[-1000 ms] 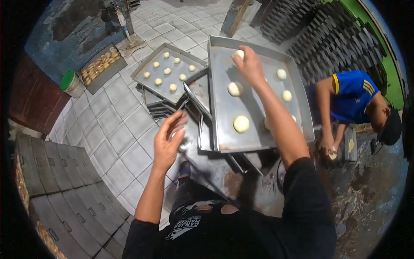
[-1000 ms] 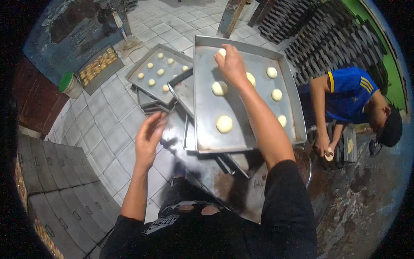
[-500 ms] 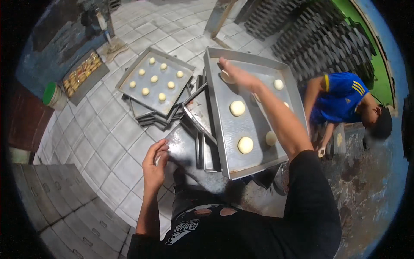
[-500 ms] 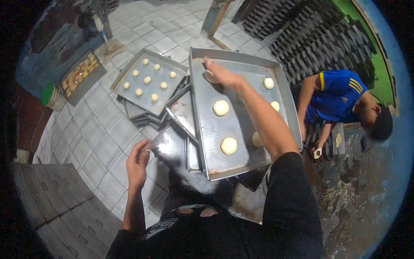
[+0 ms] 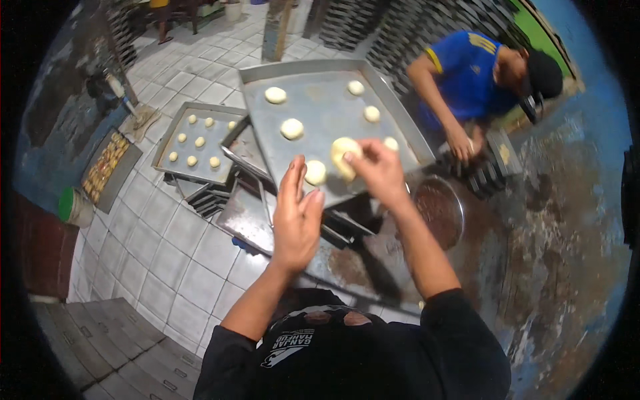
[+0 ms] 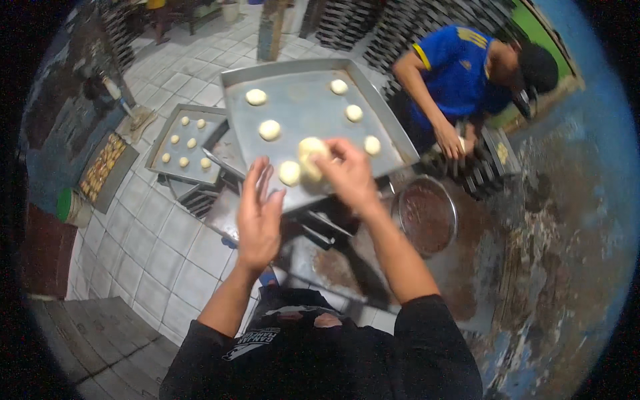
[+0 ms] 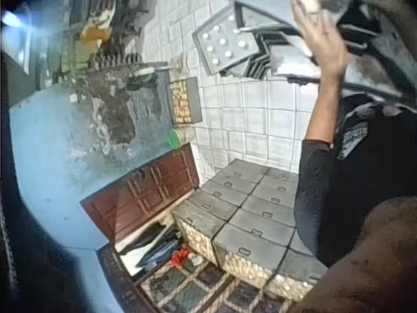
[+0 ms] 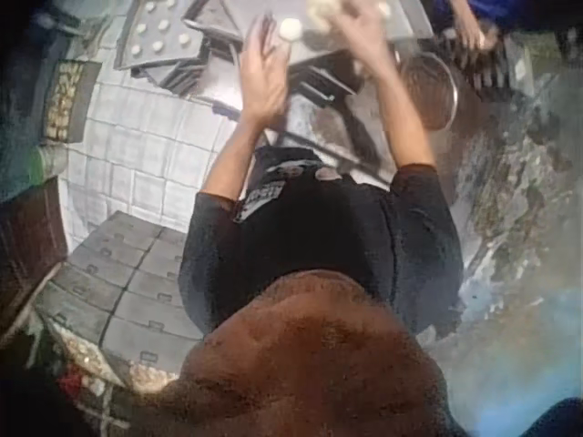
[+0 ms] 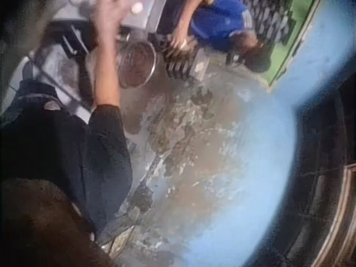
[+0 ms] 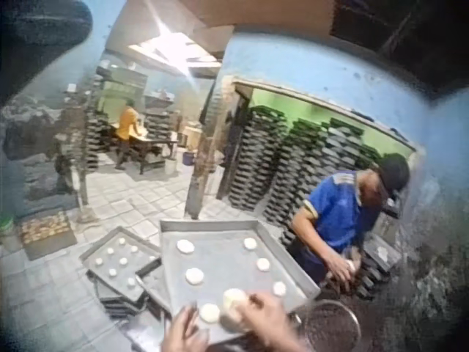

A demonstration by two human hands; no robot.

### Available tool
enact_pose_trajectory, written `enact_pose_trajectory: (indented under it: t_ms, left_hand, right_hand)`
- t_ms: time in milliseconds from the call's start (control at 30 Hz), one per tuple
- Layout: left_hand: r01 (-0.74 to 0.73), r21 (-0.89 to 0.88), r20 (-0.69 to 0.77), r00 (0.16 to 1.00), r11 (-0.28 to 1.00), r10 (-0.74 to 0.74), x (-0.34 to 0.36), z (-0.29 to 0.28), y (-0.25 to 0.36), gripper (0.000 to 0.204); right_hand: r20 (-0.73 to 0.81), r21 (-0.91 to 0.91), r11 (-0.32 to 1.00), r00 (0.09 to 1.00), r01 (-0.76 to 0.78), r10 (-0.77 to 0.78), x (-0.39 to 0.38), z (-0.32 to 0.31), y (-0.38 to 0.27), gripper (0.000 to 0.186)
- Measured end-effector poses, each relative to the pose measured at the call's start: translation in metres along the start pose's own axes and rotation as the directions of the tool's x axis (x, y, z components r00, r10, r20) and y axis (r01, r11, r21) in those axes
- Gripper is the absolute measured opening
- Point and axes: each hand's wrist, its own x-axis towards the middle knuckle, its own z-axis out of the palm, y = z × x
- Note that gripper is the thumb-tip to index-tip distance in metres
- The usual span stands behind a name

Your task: The person fills pieces of dough with chocolate paste using a spoon, pinches them closed by hand, and places the shaped dough onto baking trays.

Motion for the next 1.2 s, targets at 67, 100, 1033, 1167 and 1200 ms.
enact_pose_trajectory:
  t_ms: [67, 100, 1033, 1167, 1200]
  left_hand:
    - [0.089, 0.095, 0.065, 0.993, 0.991, -0.095, -0.021, 0.035, -0.007, 0.045]
    - [0.193, -0.104, 0.095, 0.978, 0.976, -0.183, -0.034, 0.050, -0.021, 0.035]
    - [0.741, 0.263, 0.432, 0.482, 0.618, -0.762, -0.254, 0.186, -0.218, 0.051]
    - [0.667, 0.306, 0.441, 0.533, 0.680, -0.722, -0.189, 0.218, -0.224, 0.063]
    - [0.637, 0.345, 0.444, 0.537, 0.689, -0.718, -0.173, 0.226, -0.230, 0.063]
  right_hand:
    - [0.030, -0.142, 0.970, 0.980, 0.197, -0.195, -0.077, -0.010, -0.018, 0.035]
    - [-0.043, -0.205, 0.956, 0.974, 0.209, -0.223, -0.108, -0.022, -0.029, 0.037]
    - [-0.403, -0.404, 0.823, 0.885, -0.399, 0.232, -0.333, -0.187, 0.326, 0.021]
    - [-0.336, -0.777, 0.517, 0.931, -0.360, 0.143, -0.329, -0.195, 0.393, 0.022]
    - [-0.349, -0.777, 0.503, 0.924, -0.378, 0.155, -0.331, -0.191, 0.403, 0.022]
